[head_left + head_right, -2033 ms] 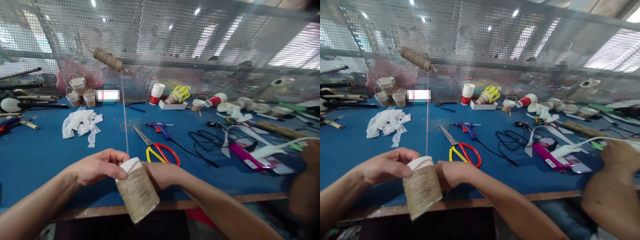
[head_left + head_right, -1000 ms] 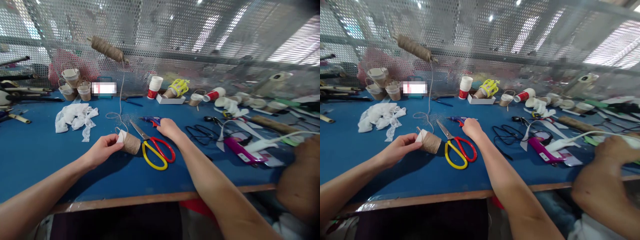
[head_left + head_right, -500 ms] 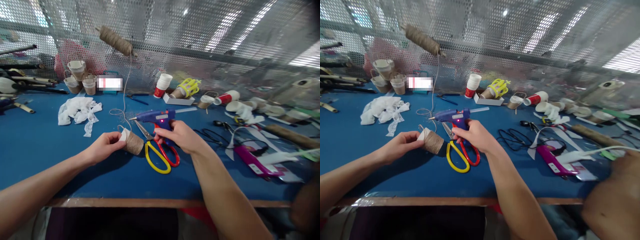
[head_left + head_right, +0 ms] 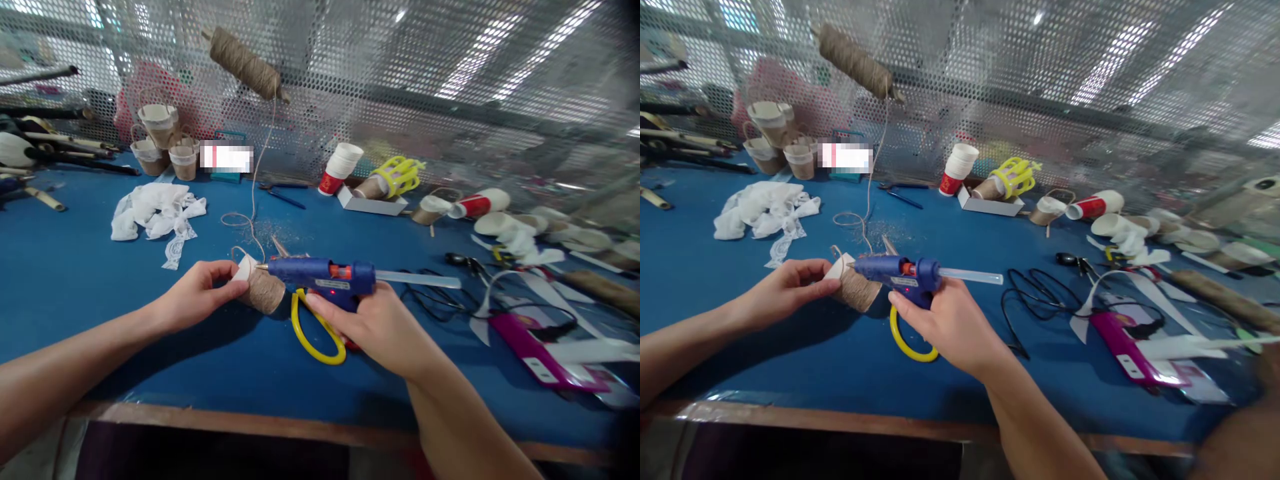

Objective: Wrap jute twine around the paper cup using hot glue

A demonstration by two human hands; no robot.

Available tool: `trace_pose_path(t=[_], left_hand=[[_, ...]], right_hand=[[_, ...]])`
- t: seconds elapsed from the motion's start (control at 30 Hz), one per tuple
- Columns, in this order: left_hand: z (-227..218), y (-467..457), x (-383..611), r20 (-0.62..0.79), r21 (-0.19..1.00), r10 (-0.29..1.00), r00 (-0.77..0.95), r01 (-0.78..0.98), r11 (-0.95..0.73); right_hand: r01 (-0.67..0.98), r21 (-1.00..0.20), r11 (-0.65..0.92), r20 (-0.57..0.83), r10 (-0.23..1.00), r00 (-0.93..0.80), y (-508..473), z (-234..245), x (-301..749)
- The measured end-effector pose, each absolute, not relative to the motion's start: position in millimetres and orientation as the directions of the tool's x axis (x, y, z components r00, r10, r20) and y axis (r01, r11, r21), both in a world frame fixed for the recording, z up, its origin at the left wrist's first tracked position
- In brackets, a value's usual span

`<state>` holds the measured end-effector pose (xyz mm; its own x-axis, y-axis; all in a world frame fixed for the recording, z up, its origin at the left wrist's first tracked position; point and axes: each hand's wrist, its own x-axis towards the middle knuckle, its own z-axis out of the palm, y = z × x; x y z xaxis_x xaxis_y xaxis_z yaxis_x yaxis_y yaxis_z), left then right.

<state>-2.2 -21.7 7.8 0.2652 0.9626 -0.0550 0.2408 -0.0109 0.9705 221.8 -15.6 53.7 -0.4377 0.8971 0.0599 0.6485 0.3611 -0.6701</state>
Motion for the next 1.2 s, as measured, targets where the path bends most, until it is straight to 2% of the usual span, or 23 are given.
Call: trace_pose_path(t=[0.23, 0.6, 0.87, 1.07, 1.2], left_hand=[[8.6, -22.0, -2.7, -0.022, 0.945, 0.964, 0.266, 0.320, -0.067], [11.1, -23.2, -1.9, 0.010, 0.943, 0.951, 0.309, 0.312, -0.112], [15.0, -23.8, -1.3, 0.029, 0.940, 0.952, 0.305, 0.317, -0.130], [14.2, -23.1, -1.2, 0.030, 0.940, 0.954, 0.298, 0.317, -0.129], [12.1, -23.3, -2.6, 0.038, 0.940, 0.947, 0.318, 0.309, -0.142]], right_hand=[[0.728, -0.511, 0.458, 0.120, 0.876, -0.467, -18.2, 53.2, 219.9], [0.774, -0.400, 0.491, 0.167, 0.870, -0.465, -20.0, 50.0, 222.0], [0.761, -0.382, 0.524, 0.158, 0.849, -0.505, -21.7, 49.9, 223.5], [0.779, -0.316, 0.542, 0.148, 0.839, -0.523, -19.7, 52.0, 220.8], [0.766, -0.386, 0.514, 0.140, 0.854, -0.502, -19.7, 53.3, 220.7]])
